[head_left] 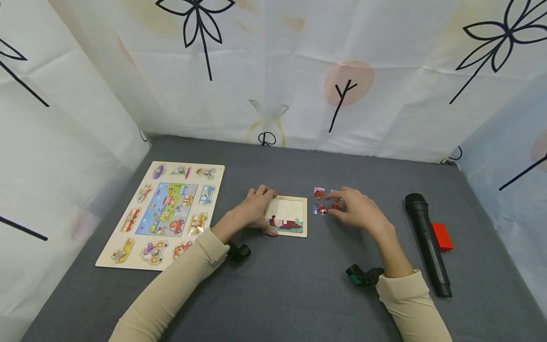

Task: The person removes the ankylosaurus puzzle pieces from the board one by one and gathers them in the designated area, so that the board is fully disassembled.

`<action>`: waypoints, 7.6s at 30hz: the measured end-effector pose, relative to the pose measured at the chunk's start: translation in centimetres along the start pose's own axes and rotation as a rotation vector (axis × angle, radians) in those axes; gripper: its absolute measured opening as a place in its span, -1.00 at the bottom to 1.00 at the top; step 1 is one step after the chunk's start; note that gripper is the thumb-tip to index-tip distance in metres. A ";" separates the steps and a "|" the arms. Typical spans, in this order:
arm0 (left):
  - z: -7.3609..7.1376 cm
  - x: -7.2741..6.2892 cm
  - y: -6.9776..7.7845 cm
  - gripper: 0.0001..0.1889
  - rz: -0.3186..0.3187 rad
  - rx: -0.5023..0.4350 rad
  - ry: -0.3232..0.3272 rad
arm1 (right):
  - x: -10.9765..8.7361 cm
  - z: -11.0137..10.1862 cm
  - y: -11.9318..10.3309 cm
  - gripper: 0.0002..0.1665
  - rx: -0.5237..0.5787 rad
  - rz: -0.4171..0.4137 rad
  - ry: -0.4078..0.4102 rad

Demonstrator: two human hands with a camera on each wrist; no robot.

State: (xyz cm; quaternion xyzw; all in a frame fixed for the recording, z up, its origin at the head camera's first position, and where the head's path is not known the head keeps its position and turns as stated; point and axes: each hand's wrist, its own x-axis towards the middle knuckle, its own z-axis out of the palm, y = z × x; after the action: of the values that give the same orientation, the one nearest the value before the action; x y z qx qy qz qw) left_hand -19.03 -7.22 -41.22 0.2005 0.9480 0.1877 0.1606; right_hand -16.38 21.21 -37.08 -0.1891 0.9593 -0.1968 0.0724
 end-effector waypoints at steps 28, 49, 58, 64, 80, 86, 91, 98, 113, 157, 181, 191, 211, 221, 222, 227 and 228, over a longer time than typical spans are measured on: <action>0.0 -0.3 -0.3 0.10 0.028 0.021 -0.018 | 3.6 4.1 -7.2 -0.49 0.082 -0.156 -0.156; 0.2 -0.2 -0.7 0.10 0.062 0.028 -0.005 | 4.4 6.4 -8.0 -0.65 0.066 -0.314 -0.215; 0.0 -0.3 -0.5 0.10 0.059 0.016 -0.011 | 4.3 6.4 -8.2 -0.65 0.068 -0.291 -0.233; 0.0 -0.3 -0.5 0.10 0.055 0.011 -0.011 | 4.2 6.5 -8.3 -0.65 0.063 -0.286 -0.239; 0.0 -0.5 -0.6 0.07 0.064 0.012 0.000 | 4.2 7.0 -8.6 -0.66 0.080 -0.262 -0.238; -0.4 -0.9 -0.7 0.06 0.119 0.048 -0.013 | 4.2 6.9 -8.6 -0.64 0.083 -0.265 -0.235; -1.0 -1.1 -0.9 0.06 0.165 0.101 -0.039 | 4.2 6.8 -8.4 -0.61 0.103 -0.295 -0.222; -1.6 -0.8 -1.2 0.04 0.205 0.122 -0.091 | 4.2 7.0 -8.1 -0.58 0.130 -0.307 -0.223; -1.3 -0.8 -0.8 0.07 0.126 0.122 -0.116 | 4.3 7.0 -7.9 -0.58 0.142 -0.309 -0.221; -1.1 -0.9 -0.6 0.11 0.090 0.097 -0.114 | -0.7 3.7 -0.8 -0.62 0.004 -0.175 -0.118; -1.1 -0.9 -0.6 0.10 0.086 0.090 -0.108 | -1.1 3.4 -0.2 -0.60 0.022 -0.128 -0.132; -1.0 -0.9 -0.6 0.11 0.087 0.097 -0.111 | -1.1 3.6 -0.2 -0.60 0.016 -0.124 -0.121; -0.9 -0.9 -0.7 0.11 0.088 0.101 -0.105 | -0.4 3.0 -2.0 -0.59 0.012 -0.169 -0.068; -0.9 -0.8 -0.8 0.11 0.077 0.104 -0.122 | 0.8 3.2 -4.7 -0.58 0.032 -0.197 -0.105; -0.9 -0.8 -0.8 0.12 0.077 0.105 -0.124 | 1.0 3.3 -4.9 -0.58 0.034 -0.203 -0.109; -0.9 -0.8 -0.8 0.12 0.084 0.106 -0.127 | 1.6 3.7 -5.9 -0.59 0.056 -0.207 -0.128; -0.9 -0.8 -0.8 0.12 0.084 0.105 -0.126 | 1.7 3.7 -6.1 -0.59 0.057 -0.210 -0.135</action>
State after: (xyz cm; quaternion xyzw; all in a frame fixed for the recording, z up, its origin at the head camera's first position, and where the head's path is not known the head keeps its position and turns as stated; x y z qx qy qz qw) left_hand -18.97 -8.52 -40.59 0.2596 0.9354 0.1312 0.2010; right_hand -15.07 14.06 -38.12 -0.2991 0.9212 -0.2174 0.1214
